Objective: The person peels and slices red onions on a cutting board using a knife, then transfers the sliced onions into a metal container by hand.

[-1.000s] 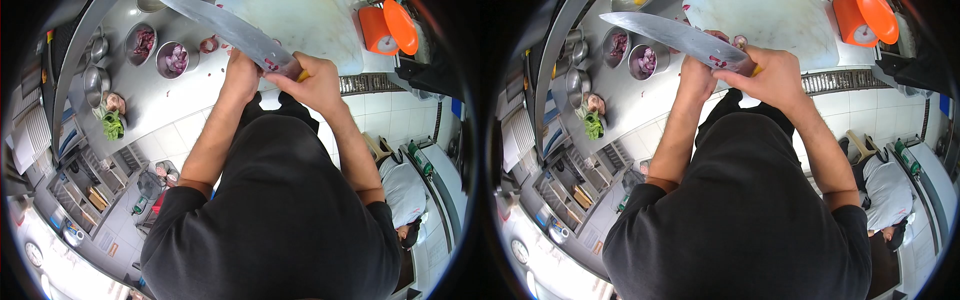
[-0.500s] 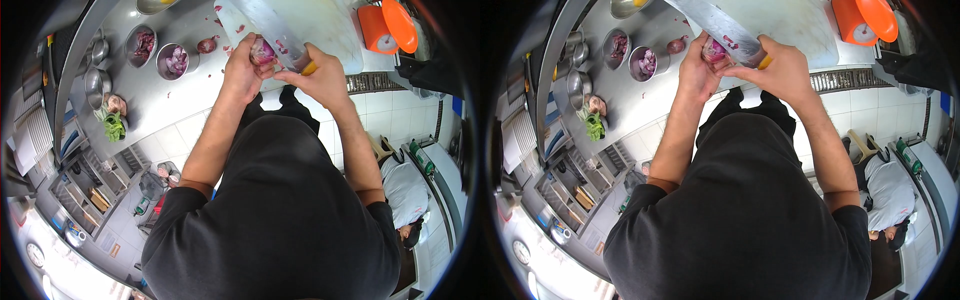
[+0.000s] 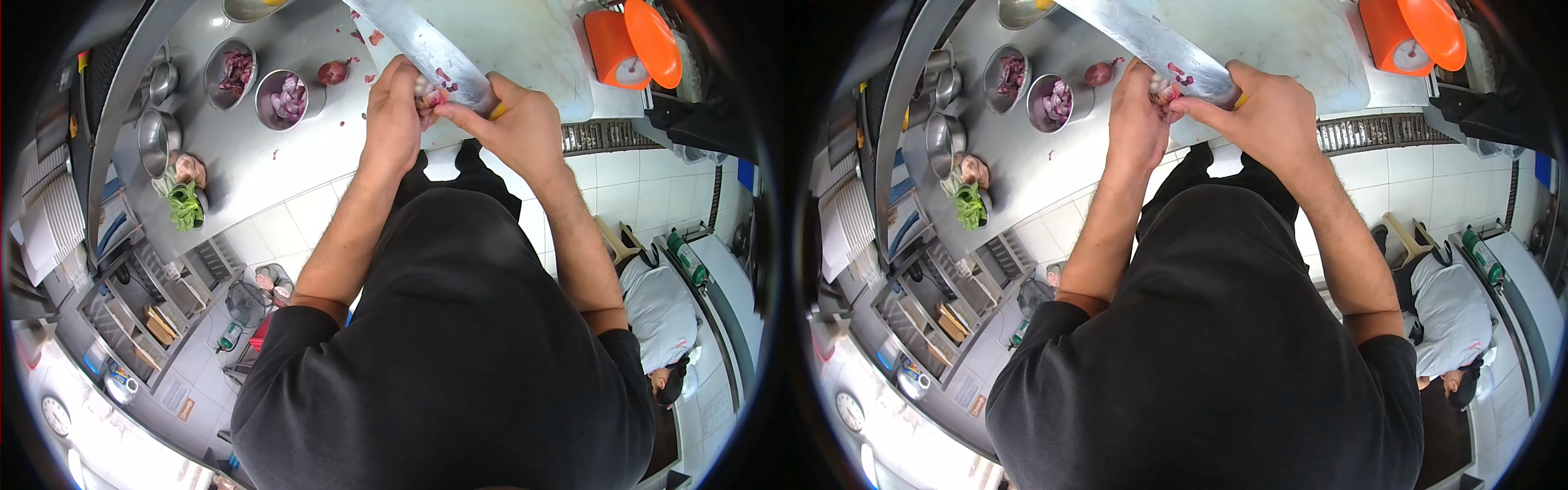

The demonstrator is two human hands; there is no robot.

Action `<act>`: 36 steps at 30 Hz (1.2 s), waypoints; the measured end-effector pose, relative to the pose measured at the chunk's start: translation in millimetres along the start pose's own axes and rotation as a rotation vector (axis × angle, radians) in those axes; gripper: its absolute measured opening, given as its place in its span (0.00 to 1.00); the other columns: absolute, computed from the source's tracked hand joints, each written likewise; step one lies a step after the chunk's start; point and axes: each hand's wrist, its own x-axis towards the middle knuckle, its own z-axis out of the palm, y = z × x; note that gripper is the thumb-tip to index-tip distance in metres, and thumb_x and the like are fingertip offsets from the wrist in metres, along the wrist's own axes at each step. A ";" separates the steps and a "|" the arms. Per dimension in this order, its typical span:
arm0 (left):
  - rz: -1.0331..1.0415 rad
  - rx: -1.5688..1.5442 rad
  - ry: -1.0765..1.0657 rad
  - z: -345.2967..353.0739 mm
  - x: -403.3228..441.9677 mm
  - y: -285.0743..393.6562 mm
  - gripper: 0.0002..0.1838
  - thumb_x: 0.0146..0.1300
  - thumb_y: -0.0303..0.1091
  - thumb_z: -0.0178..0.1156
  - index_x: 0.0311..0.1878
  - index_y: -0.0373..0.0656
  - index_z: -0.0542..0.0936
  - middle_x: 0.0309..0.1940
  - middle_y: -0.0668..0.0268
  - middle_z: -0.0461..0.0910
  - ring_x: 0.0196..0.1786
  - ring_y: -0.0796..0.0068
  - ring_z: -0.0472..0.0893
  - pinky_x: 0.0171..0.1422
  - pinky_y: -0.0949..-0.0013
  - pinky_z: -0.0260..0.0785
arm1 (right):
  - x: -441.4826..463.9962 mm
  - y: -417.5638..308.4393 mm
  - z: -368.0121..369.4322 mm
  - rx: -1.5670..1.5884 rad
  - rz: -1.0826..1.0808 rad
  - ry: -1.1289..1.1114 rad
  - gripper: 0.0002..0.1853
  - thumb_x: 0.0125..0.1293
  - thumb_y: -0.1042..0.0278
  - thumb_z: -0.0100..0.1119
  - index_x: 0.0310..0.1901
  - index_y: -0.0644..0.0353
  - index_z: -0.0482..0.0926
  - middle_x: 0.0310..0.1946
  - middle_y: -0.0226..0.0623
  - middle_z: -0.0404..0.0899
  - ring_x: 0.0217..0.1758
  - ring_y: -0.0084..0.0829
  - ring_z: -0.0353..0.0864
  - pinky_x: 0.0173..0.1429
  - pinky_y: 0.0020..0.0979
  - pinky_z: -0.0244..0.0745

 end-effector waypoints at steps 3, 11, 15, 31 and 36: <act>0.017 0.057 0.003 1.0 -4.4 2.6 0.15 0.85 0.46 0.49 0.55 0.45 0.78 0.40 0.72 0.80 0.37 0.83 0.75 0.36 0.73 0.64 | 1.4 1.2 -1.3 -0.069 0.001 0.003 0.42 0.51 0.18 0.76 0.30 0.60 0.82 0.21 0.34 0.87 0.27 0.40 0.91 0.33 0.38 0.83; 0.138 0.075 0.048 2.5 -3.0 -4.5 0.20 0.88 0.50 0.48 0.52 0.44 0.81 0.34 0.72 0.82 0.30 0.86 0.76 0.31 0.76 0.62 | 0.5 -2.3 2.9 -0.055 -0.129 0.120 0.36 0.52 0.31 0.85 0.29 0.61 0.79 0.19 0.32 0.83 0.21 0.32 0.84 0.29 0.34 0.77; 0.107 0.036 0.042 1.9 -3.6 -4.0 0.19 0.88 0.50 0.47 0.54 0.45 0.80 0.35 0.70 0.83 0.31 0.85 0.77 0.31 0.76 0.63 | 2.8 -0.4 3.2 -0.100 -0.145 0.134 0.36 0.50 0.31 0.85 0.28 0.60 0.79 0.20 0.32 0.84 0.21 0.33 0.86 0.30 0.34 0.78; 0.117 0.074 0.076 11.4 -2.9 -0.5 0.19 0.88 0.50 0.45 0.53 0.45 0.77 0.41 0.67 0.85 0.39 0.78 0.87 0.36 0.75 0.73 | 7.1 -3.8 -2.6 -0.093 -0.080 0.089 0.41 0.46 0.19 0.79 0.30 0.57 0.81 0.21 0.28 0.88 0.26 0.36 0.91 0.31 0.36 0.82; 0.136 0.048 0.065 14.5 -1.7 -0.4 0.18 0.88 0.47 0.44 0.55 0.44 0.77 0.43 0.66 0.85 0.39 0.76 0.87 0.37 0.75 0.72 | 6.9 -2.7 -1.1 -0.104 -0.104 0.108 0.41 0.46 0.20 0.79 0.30 0.57 0.80 0.22 0.27 0.88 0.26 0.35 0.91 0.32 0.35 0.82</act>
